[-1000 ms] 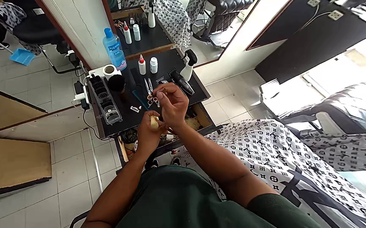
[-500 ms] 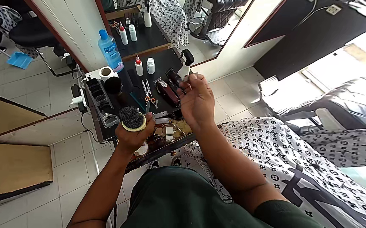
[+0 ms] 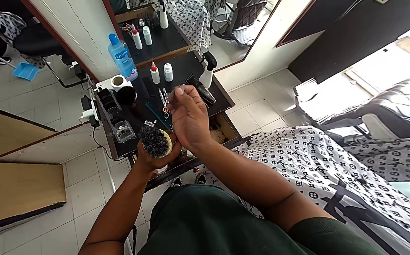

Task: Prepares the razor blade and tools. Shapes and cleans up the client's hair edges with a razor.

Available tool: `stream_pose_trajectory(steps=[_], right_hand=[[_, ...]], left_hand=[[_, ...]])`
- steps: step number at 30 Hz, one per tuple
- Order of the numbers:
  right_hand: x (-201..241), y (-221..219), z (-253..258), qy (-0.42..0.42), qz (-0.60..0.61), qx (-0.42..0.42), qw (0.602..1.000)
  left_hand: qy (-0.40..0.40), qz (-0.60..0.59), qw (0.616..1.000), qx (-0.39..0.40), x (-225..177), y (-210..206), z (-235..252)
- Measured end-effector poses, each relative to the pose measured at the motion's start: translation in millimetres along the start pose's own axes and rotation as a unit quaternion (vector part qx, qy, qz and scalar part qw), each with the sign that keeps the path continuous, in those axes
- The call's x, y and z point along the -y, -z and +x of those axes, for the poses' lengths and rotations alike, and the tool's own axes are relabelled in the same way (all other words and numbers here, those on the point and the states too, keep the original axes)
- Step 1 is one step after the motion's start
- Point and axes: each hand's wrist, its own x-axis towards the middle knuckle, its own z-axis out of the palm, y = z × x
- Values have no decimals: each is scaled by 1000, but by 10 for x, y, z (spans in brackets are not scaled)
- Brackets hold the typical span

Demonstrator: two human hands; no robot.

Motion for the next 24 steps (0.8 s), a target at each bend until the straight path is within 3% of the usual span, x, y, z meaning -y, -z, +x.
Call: stream_pose_trajectory(steps=[4, 8, 11, 17, 20, 24], right_hand=[[-63, 96, 2, 4, -15, 66, 998], [-74, 239, -6, 6, -37, 108, 993], [-18, 364, -36, -6, -62, 134, 989], [232, 778, 15, 3, -98, 109, 989], [382, 893, 71, 17, -81, 51, 995], [639, 913, 5, 40, -127, 59, 989]], left_hand=[[-2, 50, 998, 43, -23, 89, -24], [-113, 146, 981, 58, 87, 140, -156], [-203, 238, 947, 67, 64, 164, -132], [-212, 251, 943, 58, -19, 247, -128], [-169, 250, 953, 19, -14, 226, -134], [24, 180, 983, -24, -134, 58, -16]])
